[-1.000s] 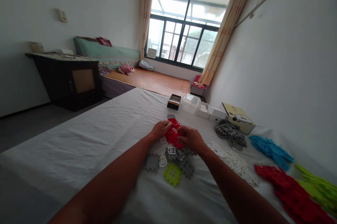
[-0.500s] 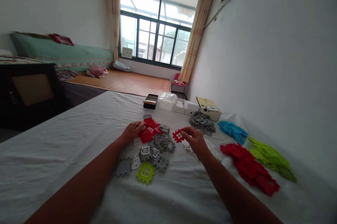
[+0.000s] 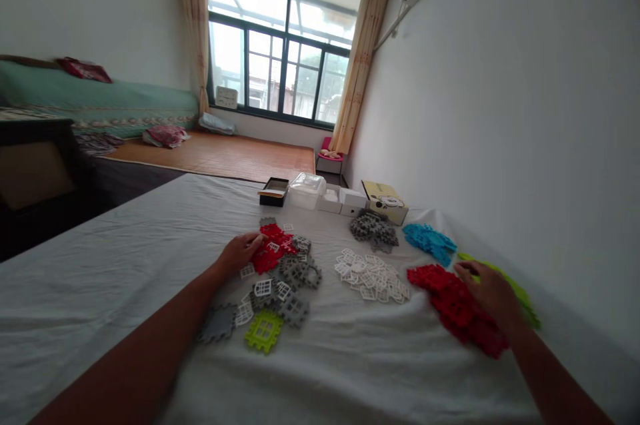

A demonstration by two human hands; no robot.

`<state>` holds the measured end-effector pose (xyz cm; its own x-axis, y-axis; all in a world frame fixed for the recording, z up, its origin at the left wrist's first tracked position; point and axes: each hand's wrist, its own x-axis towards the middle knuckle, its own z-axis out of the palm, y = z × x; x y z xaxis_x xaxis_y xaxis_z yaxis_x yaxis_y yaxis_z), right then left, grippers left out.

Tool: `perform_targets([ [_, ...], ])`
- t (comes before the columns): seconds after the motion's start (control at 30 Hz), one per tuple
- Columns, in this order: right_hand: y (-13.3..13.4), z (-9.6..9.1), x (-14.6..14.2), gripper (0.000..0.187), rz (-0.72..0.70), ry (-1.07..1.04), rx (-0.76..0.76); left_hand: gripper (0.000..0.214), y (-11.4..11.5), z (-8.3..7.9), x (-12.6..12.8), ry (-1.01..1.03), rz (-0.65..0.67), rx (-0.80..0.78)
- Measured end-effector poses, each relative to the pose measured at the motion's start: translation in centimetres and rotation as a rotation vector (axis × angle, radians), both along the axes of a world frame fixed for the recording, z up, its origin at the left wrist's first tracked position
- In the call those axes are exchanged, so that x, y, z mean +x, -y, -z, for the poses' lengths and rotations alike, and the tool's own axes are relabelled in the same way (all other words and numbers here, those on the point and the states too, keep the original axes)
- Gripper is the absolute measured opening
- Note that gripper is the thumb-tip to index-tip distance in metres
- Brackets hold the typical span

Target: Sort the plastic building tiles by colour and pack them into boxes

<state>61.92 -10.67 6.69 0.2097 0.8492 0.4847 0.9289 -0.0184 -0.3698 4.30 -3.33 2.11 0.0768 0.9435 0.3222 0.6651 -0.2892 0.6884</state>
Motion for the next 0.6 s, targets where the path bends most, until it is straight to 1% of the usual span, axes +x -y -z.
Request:
perform_targets([
  [0.03, -0.3, 0.0, -1.7, 0.036, -0.029, 0.055, 0.045, 0.046, 0.1, -0.1, 0.1, -0.003, -0.005, 0.002],
  [0.07, -0.5, 0.0, -3.8, 0.036, -0.093, 0.088, 0.072, 0.046, 0.3, -0.1, 0.1, -0.002, -0.015, 0.005],
  [0.1, -0.8, 0.1, -6.4, 0.035, -0.186, 0.1, 0.074, 0.046, 0.4, -0.2, 0.2, -0.005, -0.018, 0.004],
  [0.23, -1.0, 0.4, -18.6, 0.026, -0.63, 0.078, -0.052, 0.046, 0.7, -0.1, 0.2, -0.018, -0.019, 0.038],
  [0.3, -1.1, 0.5, -24.4, 0.022, -0.781, 0.083, -0.092, 0.044, 0.7, 0.1, 0.2, 0.002, -0.009, 0.06],
  [0.37, -1.5, 0.6, -29.4, 0.022, -0.863, 0.098, -0.112, 0.044, 0.6, 0.2, 0.1, 0.02, -0.007, 0.058],
  [0.47, -2.9, 0.6, -35.1, 0.027, -0.912, 0.154, -0.127, 0.042, 0.5, 0.3, 0.0, 0.03, -0.004, 0.034],
  [0.53, -4.0, 0.8, -37.8, 0.037, -0.906, 0.221, -0.144, 0.039, 0.6, 0.2, 0.1, 0.041, -0.003, 0.029],
  [0.6, -5.0, 0.9, -39.5, 0.047, -0.902, 0.293, -0.179, 0.036, 0.6, 0.2, 0.2, 0.056, -0.011, 0.034],
])
